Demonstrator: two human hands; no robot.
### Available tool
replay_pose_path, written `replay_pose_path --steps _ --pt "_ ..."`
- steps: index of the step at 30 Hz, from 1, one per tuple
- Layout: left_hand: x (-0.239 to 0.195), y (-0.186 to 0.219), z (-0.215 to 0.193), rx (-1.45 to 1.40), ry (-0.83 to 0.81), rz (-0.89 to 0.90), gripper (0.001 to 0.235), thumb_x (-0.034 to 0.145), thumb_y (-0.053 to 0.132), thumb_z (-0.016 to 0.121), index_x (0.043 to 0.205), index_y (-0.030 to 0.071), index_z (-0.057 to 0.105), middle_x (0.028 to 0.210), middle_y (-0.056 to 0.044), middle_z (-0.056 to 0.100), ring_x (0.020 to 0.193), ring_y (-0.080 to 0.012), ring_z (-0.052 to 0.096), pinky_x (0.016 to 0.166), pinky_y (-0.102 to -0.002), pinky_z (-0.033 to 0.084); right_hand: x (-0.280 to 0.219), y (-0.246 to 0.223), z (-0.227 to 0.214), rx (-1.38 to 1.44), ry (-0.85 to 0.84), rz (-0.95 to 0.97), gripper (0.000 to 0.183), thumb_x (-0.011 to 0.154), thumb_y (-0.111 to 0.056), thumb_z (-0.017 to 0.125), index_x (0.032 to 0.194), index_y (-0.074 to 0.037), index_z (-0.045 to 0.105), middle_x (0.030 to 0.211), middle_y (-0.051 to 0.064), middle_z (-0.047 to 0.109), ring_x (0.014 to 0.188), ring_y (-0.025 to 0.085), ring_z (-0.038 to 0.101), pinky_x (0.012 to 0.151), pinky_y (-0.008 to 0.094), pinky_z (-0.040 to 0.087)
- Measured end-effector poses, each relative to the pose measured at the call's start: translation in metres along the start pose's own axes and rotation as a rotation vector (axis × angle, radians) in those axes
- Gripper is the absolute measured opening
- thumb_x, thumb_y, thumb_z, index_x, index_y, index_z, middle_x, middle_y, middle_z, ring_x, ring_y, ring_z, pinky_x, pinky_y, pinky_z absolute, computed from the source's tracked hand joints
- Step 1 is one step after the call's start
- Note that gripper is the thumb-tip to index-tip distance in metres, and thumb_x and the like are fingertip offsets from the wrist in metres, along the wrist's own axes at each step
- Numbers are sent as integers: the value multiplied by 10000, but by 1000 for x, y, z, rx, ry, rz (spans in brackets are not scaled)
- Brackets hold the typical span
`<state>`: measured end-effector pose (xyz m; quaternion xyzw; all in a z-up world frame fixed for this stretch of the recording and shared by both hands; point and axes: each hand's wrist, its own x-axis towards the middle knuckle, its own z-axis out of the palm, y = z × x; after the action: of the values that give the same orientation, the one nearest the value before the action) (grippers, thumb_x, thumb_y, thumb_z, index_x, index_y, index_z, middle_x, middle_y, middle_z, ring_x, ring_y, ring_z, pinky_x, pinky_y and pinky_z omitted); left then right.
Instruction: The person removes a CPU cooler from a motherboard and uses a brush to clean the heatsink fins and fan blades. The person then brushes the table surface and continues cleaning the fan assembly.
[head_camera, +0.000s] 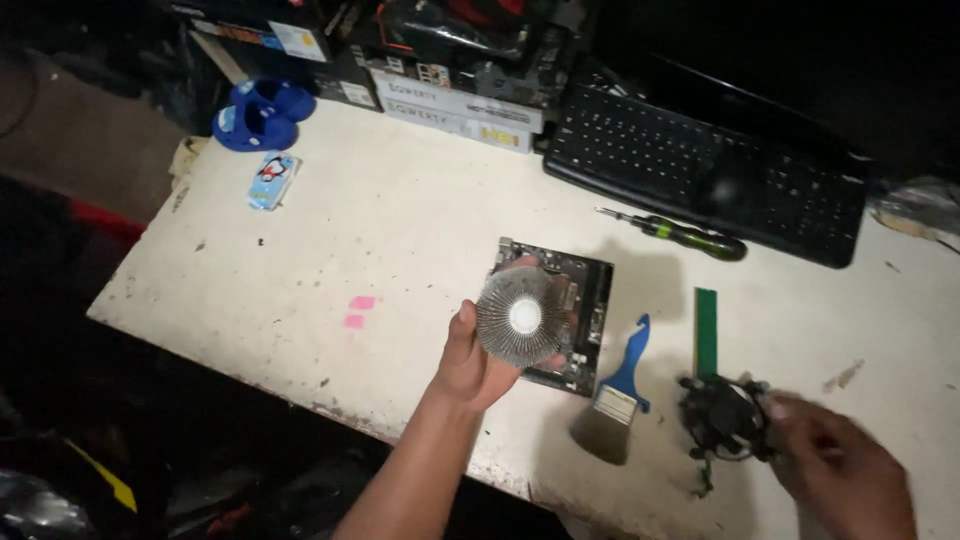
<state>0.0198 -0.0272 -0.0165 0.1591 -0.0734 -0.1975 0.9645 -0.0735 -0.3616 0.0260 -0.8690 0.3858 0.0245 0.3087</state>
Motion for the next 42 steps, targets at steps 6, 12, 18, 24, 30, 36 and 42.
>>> replay_pose_path --steps 6,12,18,24,30,36,42 --pt "13 17 -9 7 -162 35 922 841 461 828 1574 123 382 1549 -265 441 1310 -446 558 903 -563 623 -54 -95 18 -407 -59 -252 341 944 -374 606 1259 -304 716 1278 4 708 1116 241 646 958 436 504" --pt "27 51 -9 173 -346 147 738 936 418 853 1547 257 473 1633 -238 377 1450 -383 448 1110 -547 478 -54 -123 54 -817 -401 -279 545 873 -667 459 1343 -396 515 1202 94 749 1206 349 669 1007 507 532" --pt "27 96 -40 290 -362 205 756 922 339 880 1544 252 460 1628 -250 366 1489 -396 414 1206 -625 392 -68 -160 51 -788 -491 -63 588 871 -666 477 1413 -438 470 1339 54 723 1249 334 690 1065 480 513" --pt "23 138 -65 363 -366 158 751 956 248 838 1560 185 396 1640 -257 338 1511 -414 383 1245 -632 346 -63 -144 67 -773 -345 -166 683 817 -635 570 1452 -406 467 1378 40 669 1240 333 686 990 516 568" --pt "19 154 -90 375 -281 119 744 973 232 823 1560 144 375 1601 -227 404 1464 -400 445 1215 -649 369 -59 -103 88 -652 -303 -176 789 796 -608 644 1504 -337 426 1418 51 632 1289 333 640 1015 551 549" --pt "17 160 -90 384 -273 131 765 966 295 830 1560 155 370 1590 -217 407 1446 -403 452 1170 -636 416 -68 -109 87 -577 -380 -150 887 830 -560 685 1566 -262 290 1476 144 530 1295 405 606 1029 600 536" --pt "27 169 -82 374 -391 65 856 945 332 855 1594 156 325 1591 -193 418 1465 -412 455 1177 -641 440 -49 -87 84 -582 -410 -169 984 816 -453 629 1661 -353 136 1553 164 413 1387 422 498 1098 602 460"
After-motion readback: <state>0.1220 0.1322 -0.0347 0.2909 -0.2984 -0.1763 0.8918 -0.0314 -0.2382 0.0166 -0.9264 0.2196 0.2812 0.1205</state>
